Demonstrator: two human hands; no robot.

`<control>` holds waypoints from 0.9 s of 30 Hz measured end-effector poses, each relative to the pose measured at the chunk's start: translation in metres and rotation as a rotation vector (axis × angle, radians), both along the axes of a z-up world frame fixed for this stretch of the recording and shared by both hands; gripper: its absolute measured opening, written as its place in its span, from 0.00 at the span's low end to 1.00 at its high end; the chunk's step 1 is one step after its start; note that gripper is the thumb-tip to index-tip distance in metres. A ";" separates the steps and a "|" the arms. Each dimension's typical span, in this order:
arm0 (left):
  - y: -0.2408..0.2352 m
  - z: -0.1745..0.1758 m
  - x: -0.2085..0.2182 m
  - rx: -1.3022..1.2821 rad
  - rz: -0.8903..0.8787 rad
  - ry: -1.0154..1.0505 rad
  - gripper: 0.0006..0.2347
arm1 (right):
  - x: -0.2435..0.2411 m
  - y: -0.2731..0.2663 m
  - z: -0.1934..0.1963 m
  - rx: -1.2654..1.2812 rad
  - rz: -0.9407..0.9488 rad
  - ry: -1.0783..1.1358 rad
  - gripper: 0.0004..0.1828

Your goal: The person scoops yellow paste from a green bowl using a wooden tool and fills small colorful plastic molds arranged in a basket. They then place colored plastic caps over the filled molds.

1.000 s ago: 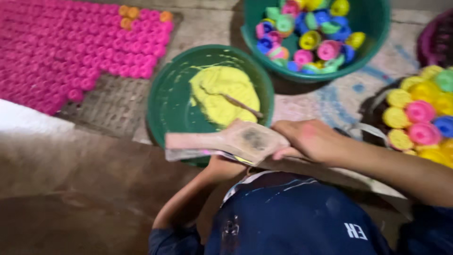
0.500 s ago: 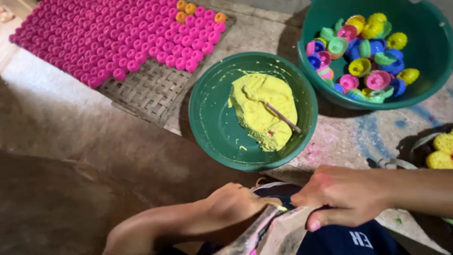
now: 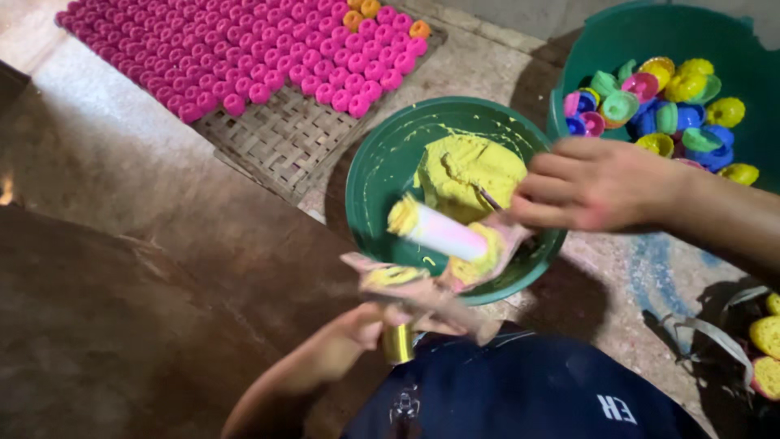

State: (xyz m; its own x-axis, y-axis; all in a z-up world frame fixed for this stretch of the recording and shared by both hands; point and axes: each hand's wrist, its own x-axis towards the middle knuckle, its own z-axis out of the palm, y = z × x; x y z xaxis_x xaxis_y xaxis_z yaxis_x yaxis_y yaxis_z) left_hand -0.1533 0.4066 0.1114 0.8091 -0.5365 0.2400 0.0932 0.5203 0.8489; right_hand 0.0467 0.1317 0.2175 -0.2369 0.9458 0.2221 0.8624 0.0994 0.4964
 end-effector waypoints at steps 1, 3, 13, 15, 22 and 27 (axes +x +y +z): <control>-0.011 -0.027 -0.003 -0.144 0.018 0.155 0.23 | 0.005 0.009 -0.010 0.089 -0.020 0.052 0.19; -0.016 -0.076 -0.015 -0.098 0.172 0.441 0.21 | 0.012 0.009 -0.025 0.187 -0.094 0.169 0.28; 0.013 -0.165 -0.061 -0.120 0.784 0.306 0.13 | 0.032 -0.065 -0.163 -0.541 -0.418 0.485 0.15; 0.014 -0.159 -0.058 -0.084 0.885 0.337 0.16 | 0.036 -0.072 -0.175 -0.587 -0.386 0.446 0.13; 0.026 -0.130 -0.047 0.087 1.148 0.196 0.17 | -0.071 0.001 -0.194 -0.238 -0.130 0.717 0.14; 0.021 -0.151 -0.036 0.142 1.229 0.144 0.13 | -0.060 0.035 -0.187 -0.328 -0.397 1.373 0.20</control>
State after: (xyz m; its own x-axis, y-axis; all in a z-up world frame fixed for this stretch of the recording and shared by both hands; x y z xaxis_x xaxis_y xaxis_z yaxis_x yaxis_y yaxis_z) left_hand -0.1896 0.4274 -0.0399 0.8074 0.5798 0.1091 -0.2929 0.2333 0.9273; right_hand -0.0132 0.1665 0.0304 0.2605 0.9486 -0.1798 0.6256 -0.3077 -0.7169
